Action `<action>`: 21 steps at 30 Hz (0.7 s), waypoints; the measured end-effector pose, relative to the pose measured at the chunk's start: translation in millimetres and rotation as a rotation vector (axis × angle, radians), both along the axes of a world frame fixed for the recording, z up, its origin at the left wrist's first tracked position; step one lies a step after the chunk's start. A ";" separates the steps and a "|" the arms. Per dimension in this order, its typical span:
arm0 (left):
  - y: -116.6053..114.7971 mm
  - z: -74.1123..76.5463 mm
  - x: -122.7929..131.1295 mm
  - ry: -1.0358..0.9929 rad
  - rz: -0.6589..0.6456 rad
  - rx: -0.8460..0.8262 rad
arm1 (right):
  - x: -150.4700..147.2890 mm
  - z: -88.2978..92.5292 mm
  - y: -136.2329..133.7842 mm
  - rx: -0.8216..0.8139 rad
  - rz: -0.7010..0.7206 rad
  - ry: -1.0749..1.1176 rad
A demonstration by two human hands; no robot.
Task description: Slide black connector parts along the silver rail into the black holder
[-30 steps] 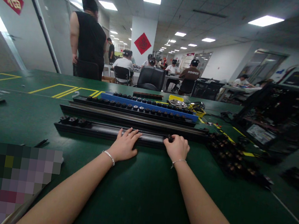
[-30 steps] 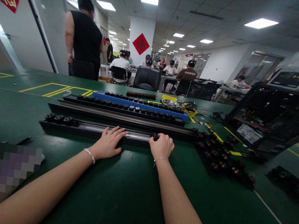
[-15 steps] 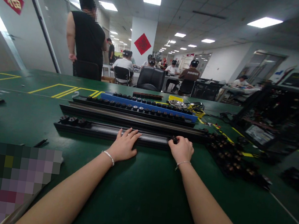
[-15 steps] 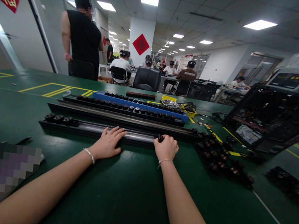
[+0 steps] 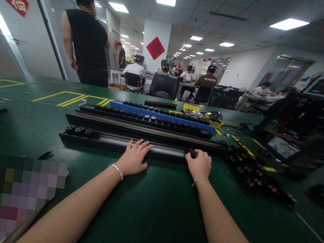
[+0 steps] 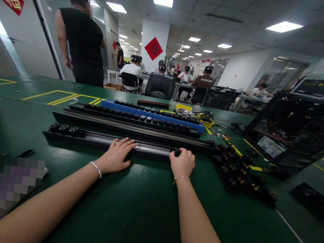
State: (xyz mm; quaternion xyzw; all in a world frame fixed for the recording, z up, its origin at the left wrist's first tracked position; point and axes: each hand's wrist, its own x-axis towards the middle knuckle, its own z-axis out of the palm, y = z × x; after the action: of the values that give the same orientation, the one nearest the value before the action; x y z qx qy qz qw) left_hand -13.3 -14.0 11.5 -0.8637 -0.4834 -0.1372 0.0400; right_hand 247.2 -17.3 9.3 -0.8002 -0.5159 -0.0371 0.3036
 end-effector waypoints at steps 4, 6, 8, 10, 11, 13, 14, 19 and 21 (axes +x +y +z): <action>-0.6 -0.2 0.4 -0.007 0.008 0.006 | 7.6 -2.7 1.3 0.024 -0.004 0.021; -0.3 -0.5 0.4 -0.018 0.007 0.007 | 10.9 -3.4 1.3 0.029 -0.010 0.037; 0.3 -0.3 -0.3 -0.046 0.004 0.011 | 12.9 -3.6 0.7 0.037 -0.011 0.050; 1.4 0.8 -2.3 -0.091 0.012 0.028 | 13.6 -3.1 0.0 0.044 -0.008 0.068; 2.2 1.6 -4.0 -0.115 0.028 0.050 | 13.7 -2.8 -0.5 0.047 -0.007 0.079; 4.7 3.3 -8.9 -0.160 0.092 0.117 | 13.6 -1.9 -1.2 0.045 -0.008 0.105; 6.4 4.0 -12.2 -0.180 0.138 0.155 | 13.5 -1.4 -1.5 0.041 -0.011 0.119; 16.9 4.3 -33.7 -0.253 0.423 0.263 | 15.4 0.5 -2.8 0.019 -0.016 0.167; 20.0 4.0 -43.4 -0.265 0.531 0.284 | 17.3 0.7 -3.1 0.020 -0.024 0.172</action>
State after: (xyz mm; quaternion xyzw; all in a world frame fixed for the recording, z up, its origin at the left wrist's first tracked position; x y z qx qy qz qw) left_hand -56.7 6.0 15.5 -0.6678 -0.6687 -0.2995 0.1312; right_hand 264.5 -20.4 10.0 -0.8035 -0.4777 0.0231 0.3544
